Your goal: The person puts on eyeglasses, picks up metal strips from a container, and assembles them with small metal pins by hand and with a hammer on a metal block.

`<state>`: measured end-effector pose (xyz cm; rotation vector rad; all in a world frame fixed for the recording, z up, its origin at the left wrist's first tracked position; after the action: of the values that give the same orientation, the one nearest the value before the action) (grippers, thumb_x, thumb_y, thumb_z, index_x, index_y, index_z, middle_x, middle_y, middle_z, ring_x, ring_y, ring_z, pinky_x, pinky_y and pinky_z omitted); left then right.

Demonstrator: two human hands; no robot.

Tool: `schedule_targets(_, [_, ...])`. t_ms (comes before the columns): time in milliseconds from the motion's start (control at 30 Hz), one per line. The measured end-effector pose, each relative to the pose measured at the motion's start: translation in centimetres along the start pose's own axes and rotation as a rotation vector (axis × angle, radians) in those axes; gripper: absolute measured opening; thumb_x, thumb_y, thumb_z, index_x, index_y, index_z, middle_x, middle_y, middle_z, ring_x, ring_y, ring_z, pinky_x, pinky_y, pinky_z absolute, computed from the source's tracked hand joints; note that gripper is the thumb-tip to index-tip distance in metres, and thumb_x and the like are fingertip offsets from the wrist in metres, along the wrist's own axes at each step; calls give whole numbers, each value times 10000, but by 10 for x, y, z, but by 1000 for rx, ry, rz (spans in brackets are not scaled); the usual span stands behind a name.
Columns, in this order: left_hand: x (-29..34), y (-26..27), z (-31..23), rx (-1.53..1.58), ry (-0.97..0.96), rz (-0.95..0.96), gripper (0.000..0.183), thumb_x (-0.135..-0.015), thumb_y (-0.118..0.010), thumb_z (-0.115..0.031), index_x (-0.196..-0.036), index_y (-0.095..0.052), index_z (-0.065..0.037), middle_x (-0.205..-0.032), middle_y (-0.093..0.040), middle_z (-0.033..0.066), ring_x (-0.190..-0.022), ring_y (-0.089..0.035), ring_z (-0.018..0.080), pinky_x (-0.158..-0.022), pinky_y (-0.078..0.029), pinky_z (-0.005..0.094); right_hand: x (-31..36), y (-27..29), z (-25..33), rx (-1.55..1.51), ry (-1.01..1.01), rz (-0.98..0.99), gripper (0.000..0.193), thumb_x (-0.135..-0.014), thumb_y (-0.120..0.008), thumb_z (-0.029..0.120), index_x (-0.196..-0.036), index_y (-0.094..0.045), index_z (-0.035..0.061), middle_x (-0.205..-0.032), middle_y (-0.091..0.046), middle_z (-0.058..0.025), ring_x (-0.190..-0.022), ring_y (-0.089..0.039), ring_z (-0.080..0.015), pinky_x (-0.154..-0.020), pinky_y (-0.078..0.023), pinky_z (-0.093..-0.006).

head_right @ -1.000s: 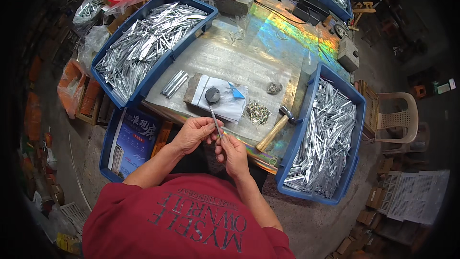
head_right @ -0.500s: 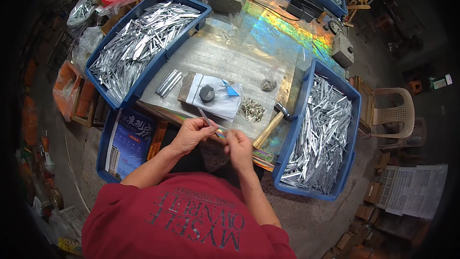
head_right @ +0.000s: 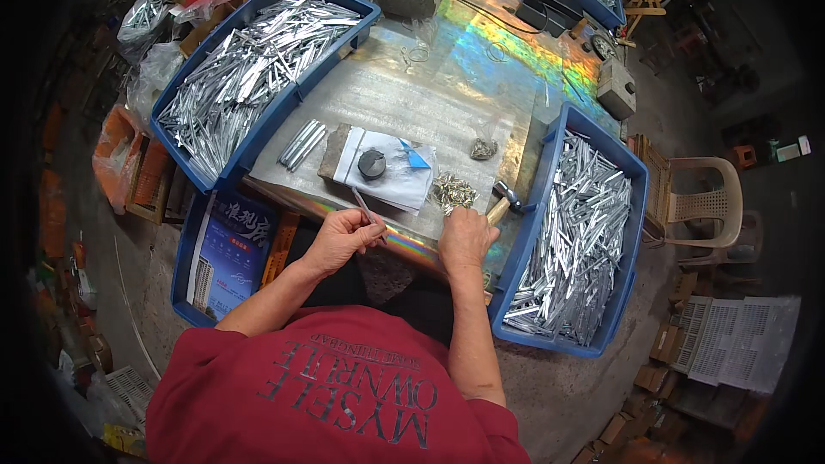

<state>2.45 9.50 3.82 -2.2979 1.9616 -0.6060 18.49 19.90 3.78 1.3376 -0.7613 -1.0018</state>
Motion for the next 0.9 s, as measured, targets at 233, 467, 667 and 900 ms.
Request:
schedule_targets(233, [1,-1,-1,7,10,-3,162,-814,-542,-196,-829,-563,-36,-685,-563,-14,-552,-445,7,-463,-339,139,-4,-2,-2,-55,-40,96,109,-742,-461,118,-721,-531,37,-734,-581,-145,-726,-556,-306,-641,-351,-448])
schedule_targets(467, [4,1,0,11,21,-16,142,-811,-542,-170,-820,-564,-31,-681,-557,-14,-554,-456,12,-473,-345,142,-2,-1,-21,-879,-244,-139,114,-779,-535,98,-830,-516,-3,-646,-563,-89,-602,-544,-166,-495,-391,-286])
schedule_targets(667, [4,-4,-6,20,3,7,160,-799,-557,-152,-829,-571,4,-700,-560,-8,-621,-492,20,-542,-401,157,4,-4,-21,-1314,-291,55,99,-784,-544,90,-800,-523,-5,-638,-504,-2,-570,-461,-76,-516,-357,-199])
schedule_targets(900, [2,-9,-3,-11,-12,50,162,-788,-563,-134,-828,-582,23,-691,-552,-18,-635,-487,19,-557,-399,162,19,10,2,-1694,-400,208,137,-798,-553,135,-741,-497,23,-636,-490,-13,-574,-443,-76,-534,-359,-199])
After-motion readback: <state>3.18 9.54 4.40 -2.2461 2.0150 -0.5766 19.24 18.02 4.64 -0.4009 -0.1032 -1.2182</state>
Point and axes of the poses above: each hand's wrist, its own x-axis away from the middle knuckle, its own y-axis out of the back of the hand, z = x × y, the point moved 3 cm from there along -x, towards the middle knuckle
